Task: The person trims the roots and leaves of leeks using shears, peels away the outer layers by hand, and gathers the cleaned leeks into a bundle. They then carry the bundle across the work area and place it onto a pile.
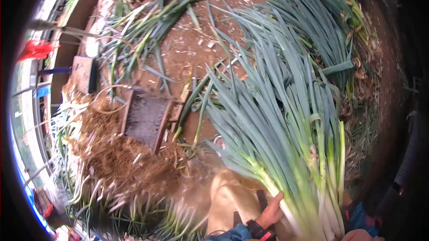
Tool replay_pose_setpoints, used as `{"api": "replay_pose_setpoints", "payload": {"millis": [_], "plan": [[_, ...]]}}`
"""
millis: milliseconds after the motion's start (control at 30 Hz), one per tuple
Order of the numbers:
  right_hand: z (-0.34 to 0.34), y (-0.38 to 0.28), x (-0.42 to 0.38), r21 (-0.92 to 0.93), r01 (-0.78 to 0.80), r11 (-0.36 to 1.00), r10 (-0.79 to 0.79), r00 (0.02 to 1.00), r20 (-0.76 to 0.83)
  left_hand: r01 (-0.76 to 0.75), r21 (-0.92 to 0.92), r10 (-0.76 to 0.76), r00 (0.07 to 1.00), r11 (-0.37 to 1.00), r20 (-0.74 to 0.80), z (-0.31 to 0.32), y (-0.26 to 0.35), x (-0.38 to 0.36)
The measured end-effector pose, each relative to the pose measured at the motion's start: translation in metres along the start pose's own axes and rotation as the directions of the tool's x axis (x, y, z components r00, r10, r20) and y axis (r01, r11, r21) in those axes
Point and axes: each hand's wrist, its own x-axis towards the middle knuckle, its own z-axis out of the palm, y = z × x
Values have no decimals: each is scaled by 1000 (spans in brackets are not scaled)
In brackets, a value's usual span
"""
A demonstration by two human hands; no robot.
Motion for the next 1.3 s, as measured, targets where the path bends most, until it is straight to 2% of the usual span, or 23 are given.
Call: {"api": "replay_pose_setpoints", "payload": {"millis": [100, 233, 333, 367, 467, 567, 667, 700, 733, 833, 967, 1067, 1167, 1200, 1267, 1300], "plan": [[8, -20, -29, -101, 62, 993, -61, 998, 11, 51, -464, 51, 978, 884, 204, -7, -14, 5], [7, -64, -49, -297, 166, 940, -155, 986, 61, -175, -458, 275, 948, 871, 160, 8, -30, 10], [21, -91, -61, -452, 245, 858, -210, 969, 127, -331, -523, 505, 830, 786, 235, 18, -59, 27], [26, -100, -68, -504, 270, 821, -220, 963, 158, -262, -608, 501, 824, 749, 263, 36, -38, -8], [65, -113, -83, -638, 341, 690, -229, 940, 254, -399, -657, 707, 639, 640, 302, 43, -47, -32], [115, -119, -94, -733, 403, 548, -215, 915, 342, -520, -704, 854, 457, 484, 250, 35, -48, -64], [180, -113, -115, -787, 478, 389, -163, 877, 452, -601, -720, 911, 397, 346, 107, 13, -60, -132], [208, -107, -122, -787, 523, 328, -140, 851, 507, -627, -716, 929, 360, 306, 82, 5, -67, -153], [208, -85, -151, -784, 564, 260, -130, 825, 550, -666, -697, 948, 314, 265, 61, -1, -97, -169], [284, -47, -192, -729, 681, 63, -18, 731, 682, -745, -656, 983, 184, 122, -26, -40, -134, -225], [422, 23, -240, -520, 837, -168, 224, 547, 807, -836, -541, 979, 26, -90, -203, -114, -181, -308], [527, 98, -260, -217, 942, -254, 452, 314, 835, -898, -361, 913, -95, -251, -397, -194, -211, -362], [631, 194, -238, 90, 978, -190, 624, 49, 780, -927, -143, 735, -175, -348, -655, -298, -240, -391], [662, 233, -215, 188, 973, -132, 645, -59, 762, -932, -86, 655, -180, -353, -733, -336, -249, -391], [716, 320, -135, 284, 956, -66, 607, -188, 772, -941, -26, 464, -143, -338, -874, -418, -267, -376], [729, 364, -94, 96, 892, -442, 520, 168, 838, -944, -32, 362, -95, -328, -927, -460, -275, -359]]}}
